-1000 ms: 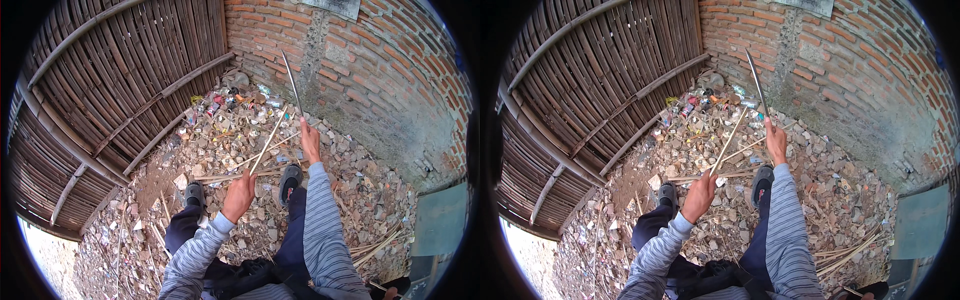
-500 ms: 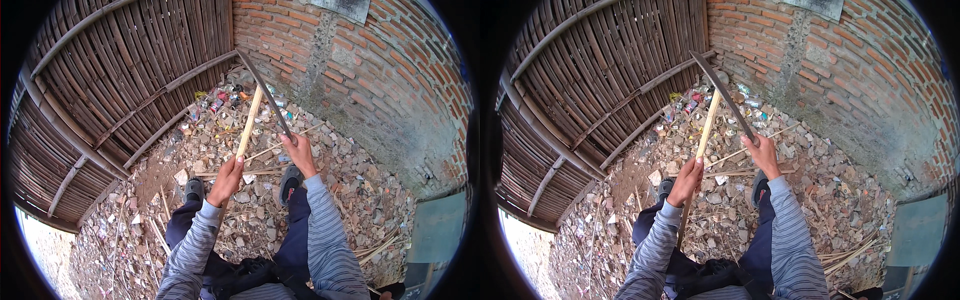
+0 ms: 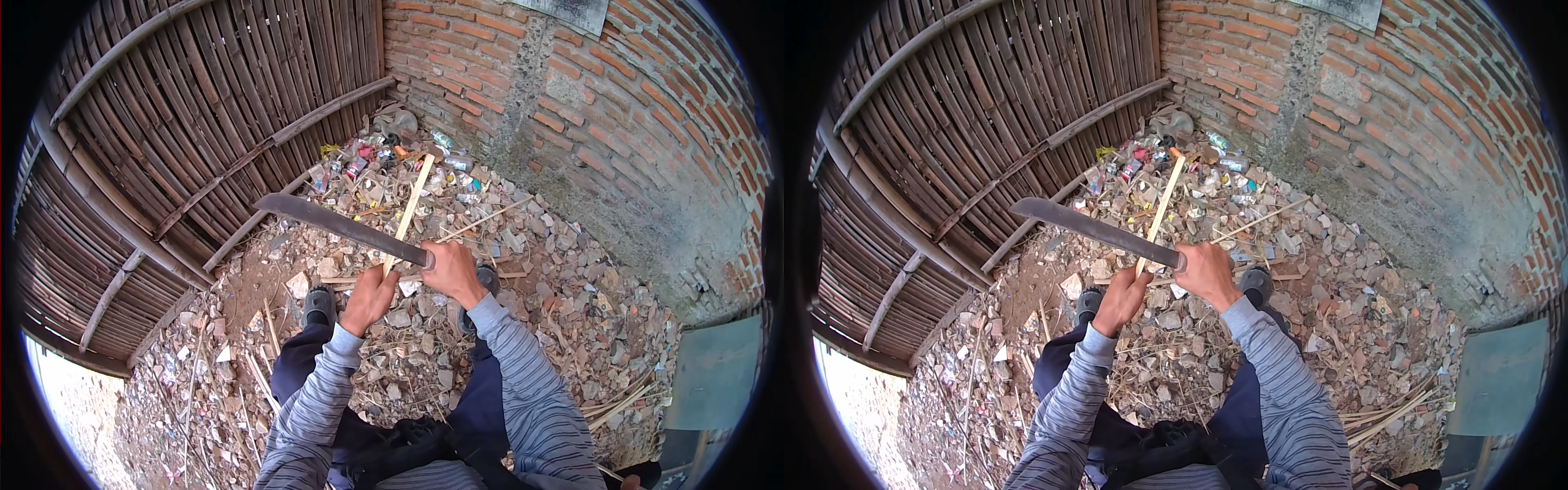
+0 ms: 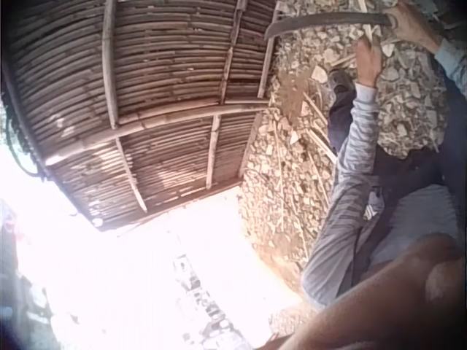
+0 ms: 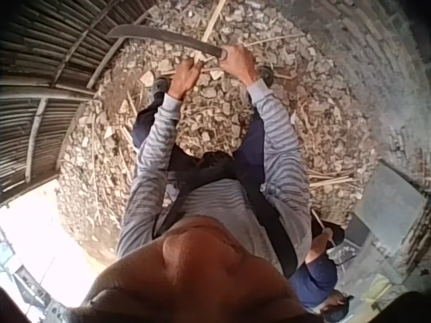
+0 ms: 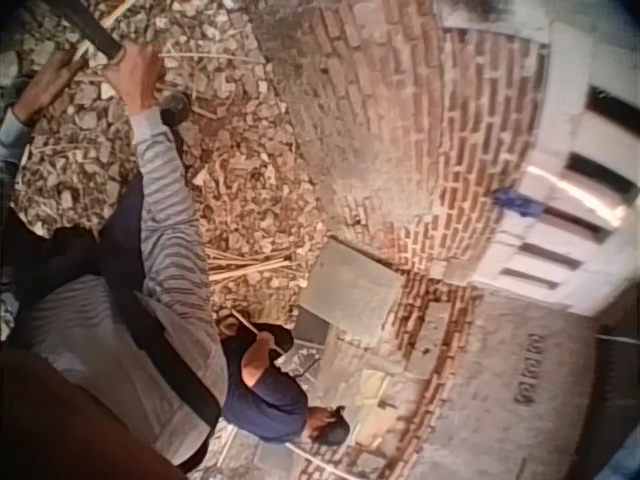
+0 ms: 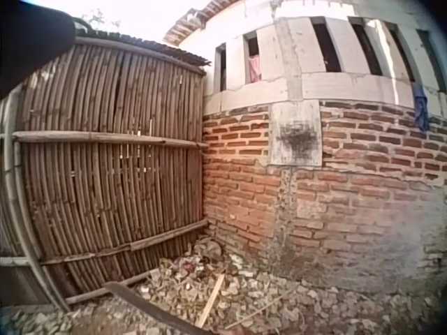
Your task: The person holds a strip of bamboo and shaves it down along its length using a machete.
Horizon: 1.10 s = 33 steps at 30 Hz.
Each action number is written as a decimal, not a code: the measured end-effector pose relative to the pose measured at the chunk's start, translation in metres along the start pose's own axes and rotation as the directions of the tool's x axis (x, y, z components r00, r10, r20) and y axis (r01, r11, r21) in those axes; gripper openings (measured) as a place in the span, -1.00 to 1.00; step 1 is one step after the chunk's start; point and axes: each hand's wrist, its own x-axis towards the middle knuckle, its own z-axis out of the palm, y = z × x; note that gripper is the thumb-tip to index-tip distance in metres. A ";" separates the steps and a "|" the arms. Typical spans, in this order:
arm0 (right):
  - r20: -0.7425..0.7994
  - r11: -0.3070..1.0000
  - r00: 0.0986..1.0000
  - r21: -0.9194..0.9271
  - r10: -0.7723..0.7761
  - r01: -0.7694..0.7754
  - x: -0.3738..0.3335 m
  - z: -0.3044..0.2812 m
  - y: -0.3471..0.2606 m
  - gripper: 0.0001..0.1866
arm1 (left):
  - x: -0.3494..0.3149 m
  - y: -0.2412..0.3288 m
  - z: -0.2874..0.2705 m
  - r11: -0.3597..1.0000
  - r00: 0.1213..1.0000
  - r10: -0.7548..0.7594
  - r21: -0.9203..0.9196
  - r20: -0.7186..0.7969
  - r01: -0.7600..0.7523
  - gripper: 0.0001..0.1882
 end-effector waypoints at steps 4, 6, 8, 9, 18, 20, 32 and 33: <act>0.003 0.996 1.000 0.088 0.011 -0.011 -0.001 0.009 0.000 -0.87 | 0.001 0.011 0.005 0.923 0.951 -0.307 -0.253 -0.034 0.289 -0.69; 0.031 0.997 0.999 0.079 0.024 -0.026 0.001 0.008 0.000 -0.88 | 0.001 0.012 0.008 0.920 0.927 -0.360 -0.201 -0.105 0.335 -0.71; 0.049 0.998 0.999 0.067 0.010 -0.013 0.001 0.005 -0.002 -0.89 | -0.005 0.006 0.014 0.936 0.933 -0.336 -0.155 -0.129 0.316 -0.72; 0.065 0.999 0.998 0.051 0.003 -0.006 0.001 0.004 0.000 -0.89 | -0.005 0.005 0.015 0.950 0.941 -0.307 -0.111 -0.146 0.292 -0.73; 0.022 1.000 1.000 -0.026 -0.001 0.001 0.004 0.006 0.011 -0.80 | 0.005 -0.011 0.016 0.955 0.959 -0.222 -0.158 0.178 0.250 -0.84; 0.006 0.999 1.000 -0.052 -0.012 0.012 0.006 0.005 0.011 -0.78 | 0.004 -0.014 0.019 0.964 0.964 -0.207 -0.134 0.169 0.231 -0.81; -0.121 0.991 0.992 -0.128 -0.045 0.029 0.015 0.000 0.021 -0.74 | 0.003 -0.009 0.013 0.993 0.979 -0.099 -0.050 0.178 0.109 -0.75; -0.132 0.992 0.991 -0.121 -0.037 0.021 0.016 0.001 0.022 -0.72 | 0.002 -0.011 0.012 0.998 0.984 -0.056 -0.033 0.167 0.062 -0.73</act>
